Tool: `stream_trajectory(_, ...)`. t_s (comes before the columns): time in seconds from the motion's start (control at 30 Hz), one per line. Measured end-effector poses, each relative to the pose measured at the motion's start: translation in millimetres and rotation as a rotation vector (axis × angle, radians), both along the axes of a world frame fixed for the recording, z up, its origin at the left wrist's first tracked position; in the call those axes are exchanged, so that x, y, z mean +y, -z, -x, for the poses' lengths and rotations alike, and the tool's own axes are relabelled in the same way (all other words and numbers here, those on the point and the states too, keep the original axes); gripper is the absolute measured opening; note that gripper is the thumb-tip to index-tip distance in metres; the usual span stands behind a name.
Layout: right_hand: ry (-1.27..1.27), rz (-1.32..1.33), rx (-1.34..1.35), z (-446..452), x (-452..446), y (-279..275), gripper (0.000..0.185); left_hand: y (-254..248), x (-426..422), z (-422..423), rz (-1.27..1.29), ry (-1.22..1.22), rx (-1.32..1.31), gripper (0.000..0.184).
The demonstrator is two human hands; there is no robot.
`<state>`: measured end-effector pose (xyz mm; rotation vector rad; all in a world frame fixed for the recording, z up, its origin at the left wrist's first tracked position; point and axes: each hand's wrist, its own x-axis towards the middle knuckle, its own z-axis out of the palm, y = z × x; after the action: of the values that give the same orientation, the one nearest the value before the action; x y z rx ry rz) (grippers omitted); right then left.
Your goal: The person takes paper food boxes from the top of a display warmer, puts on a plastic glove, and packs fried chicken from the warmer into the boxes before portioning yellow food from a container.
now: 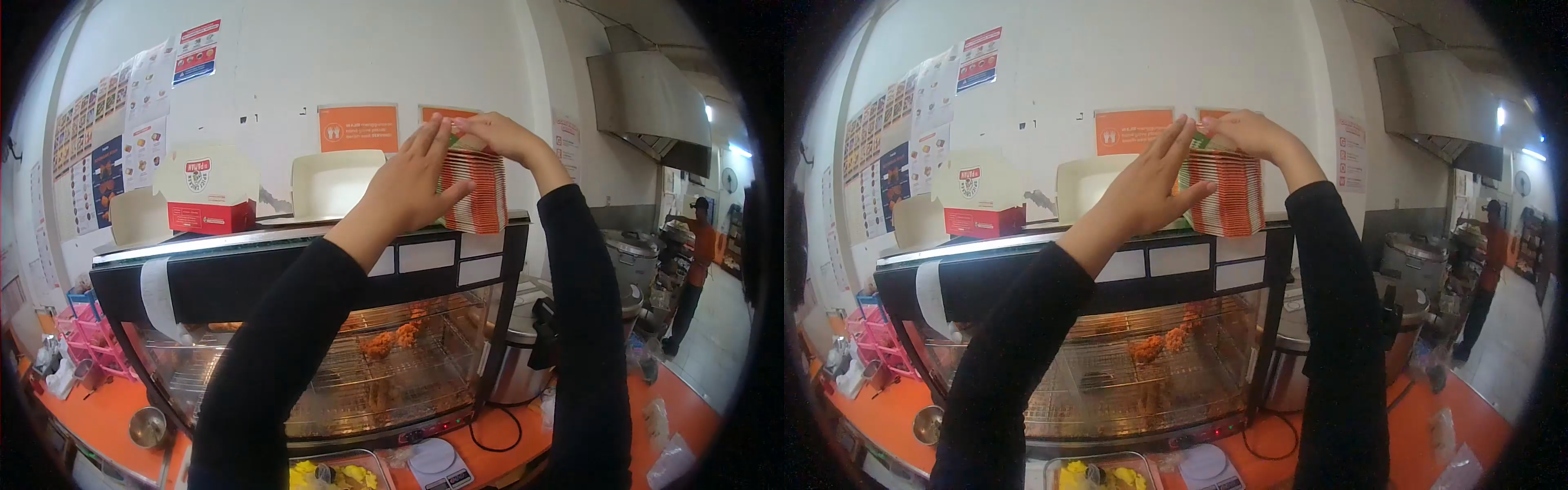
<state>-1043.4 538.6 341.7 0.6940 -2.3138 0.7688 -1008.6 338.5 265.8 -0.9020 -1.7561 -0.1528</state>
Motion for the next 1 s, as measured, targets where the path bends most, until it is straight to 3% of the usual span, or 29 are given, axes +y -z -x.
stream_trajectory(0.13,0.053,0.115,-0.112,-30.6,-11.8,5.3,0.057,8.8,12.7,10.7,0.049,0.044,-0.160,0.081)
stream_trajectory(0.23,0.012,0.114,-0.064,-18.9,-6.4,1.7,0.054,14.4,19.3,12.1,-0.045,0.066,-0.056,0.082)
stream_trajectory(0.33,0.006,0.005,0.062,14.0,2.3,-0.8,0.043,11.6,22.6,18.5,-0.086,0.017,0.263,0.086)
stream_trajectory(0.43,0.068,-0.131,0.217,22.2,2.9,7.4,0.031,9.1,19.6,17.6,0.101,0.007,-0.195,0.087)
stream_trajectory(0.53,0.117,-0.259,0.467,22.8,-2.1,18.8,0.025,10.3,21.7,36.6,0.008,0.242,-0.310,0.075)
stream_trajectory(0.63,0.221,-0.303,0.540,19.0,-12.6,18.2,0.026,1.6,25.4,37.1,0.050,0.113,-0.387,0.072)
stream_trajectory(0.73,0.411,-0.141,0.693,15.5,-21.6,26.7,0.028,0.9,26.2,35.8,0.088,0.023,-0.404,0.072)
stream_trajectory(0.87,0.336,0.501,1.170,28.9,-11.9,23.1,0.025,2.5,28.1,27.6,0.074,-0.008,-0.417,0.068)
stream_trajectory(0.9,0.417,0.565,1.210,21.9,-5.7,17.9,0.024,2.7,27.6,28.7,0.043,0.020,-0.451,0.065)
stream_trajectory(0.93,0.332,0.636,1.281,6.4,-3.0,15.9,0.022,4.0,25.6,30.2,0.011,0.049,-0.490,0.062)
stream_trajectory(1.0,0.472,0.439,1.373,-30.0,30.1,26.4,0.030,13.1,17.3,17.8,0.034,-0.004,0.013,0.063)
